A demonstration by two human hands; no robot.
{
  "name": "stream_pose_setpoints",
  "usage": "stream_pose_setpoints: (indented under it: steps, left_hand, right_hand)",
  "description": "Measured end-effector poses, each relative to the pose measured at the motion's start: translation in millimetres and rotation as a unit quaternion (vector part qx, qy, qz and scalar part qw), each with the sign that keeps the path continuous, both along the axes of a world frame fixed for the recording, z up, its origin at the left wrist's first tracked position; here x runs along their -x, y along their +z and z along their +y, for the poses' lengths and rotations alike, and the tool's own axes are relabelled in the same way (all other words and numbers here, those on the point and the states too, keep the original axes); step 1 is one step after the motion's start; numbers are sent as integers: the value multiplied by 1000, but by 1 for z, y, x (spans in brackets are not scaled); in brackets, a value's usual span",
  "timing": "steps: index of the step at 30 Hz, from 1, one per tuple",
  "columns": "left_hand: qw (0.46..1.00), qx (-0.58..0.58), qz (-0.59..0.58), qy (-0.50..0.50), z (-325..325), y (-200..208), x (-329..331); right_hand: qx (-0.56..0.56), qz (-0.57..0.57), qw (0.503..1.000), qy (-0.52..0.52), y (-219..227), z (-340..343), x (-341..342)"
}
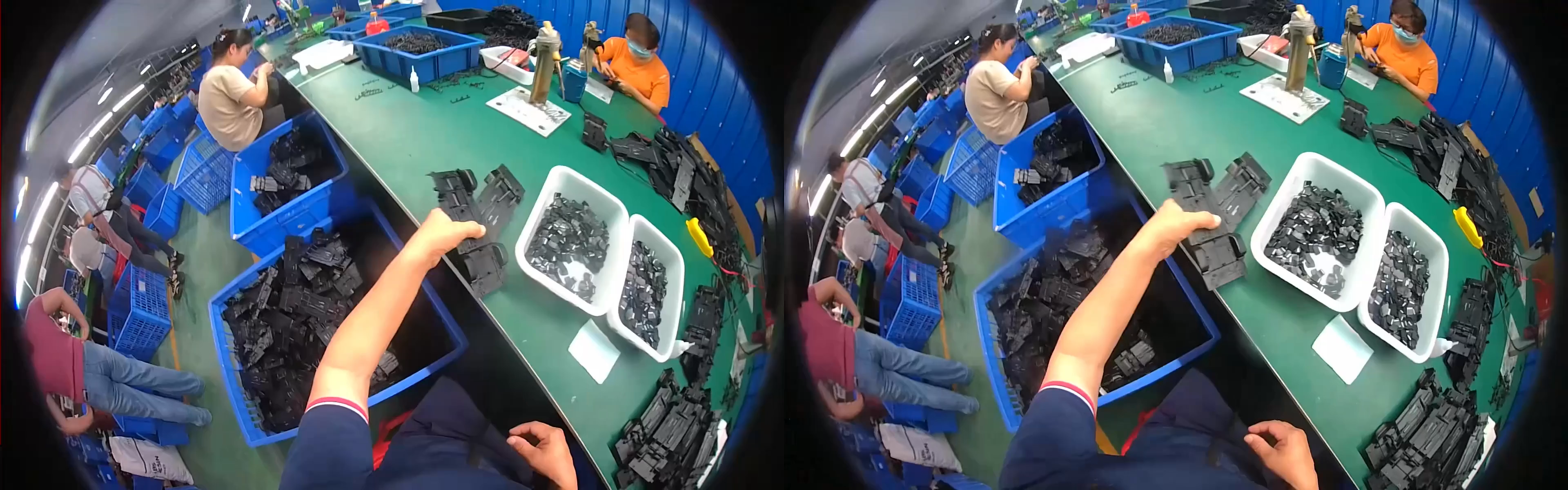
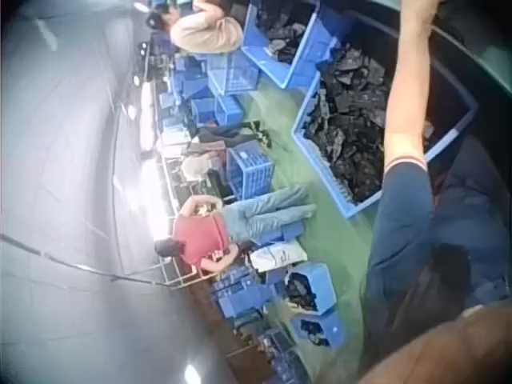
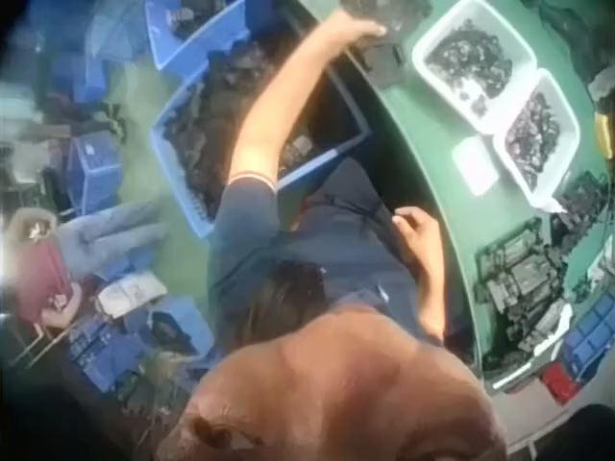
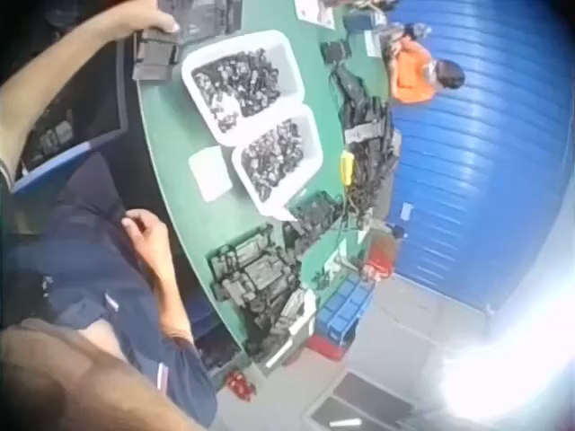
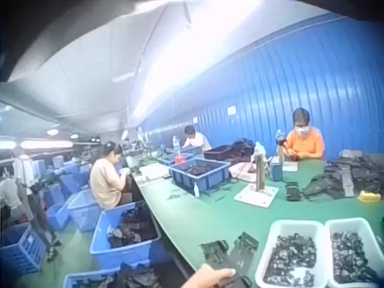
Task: The person assembles small plastic gears and plastic connectors onto a toy car chassis by hand, taking components from bins and attaching them to the chassis.
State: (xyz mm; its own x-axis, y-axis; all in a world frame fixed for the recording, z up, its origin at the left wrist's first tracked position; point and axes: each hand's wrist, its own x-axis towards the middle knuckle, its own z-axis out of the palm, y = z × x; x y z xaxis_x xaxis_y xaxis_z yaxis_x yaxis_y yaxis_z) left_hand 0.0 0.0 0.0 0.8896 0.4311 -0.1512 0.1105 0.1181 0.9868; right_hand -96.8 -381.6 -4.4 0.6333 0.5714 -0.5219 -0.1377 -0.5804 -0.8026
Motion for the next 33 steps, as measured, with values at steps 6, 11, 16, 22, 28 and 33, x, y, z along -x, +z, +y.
stream_pose_setpoints:
  steps: [6,11,16,22,28,33]
  left_hand:
    - [925,-354,48,133,-13,-33,-44]
    - [984,-130,-103,71,-33,0,-27]
    - [965,75,-224,110,-30,19,33]
    - [949,208,-234,34,-102,18,117]
    - [913,369,-132,-113,-160,-24,159]
    - [867,452,-121,-171,-194,-46,167]
  right_hand:
    - [-42,-88,995,10,3,-43,5]
    - [-81,-66,993,-55,-19,-62,8]
    - [-138,-172,975,-7,19,-68,-19]
    - [-110,-362,921,-92,84,-76,-63]
    - [52,-510,845,-154,94,-45,-157]
    - [217,-428,864,-150,52,-34,-220]
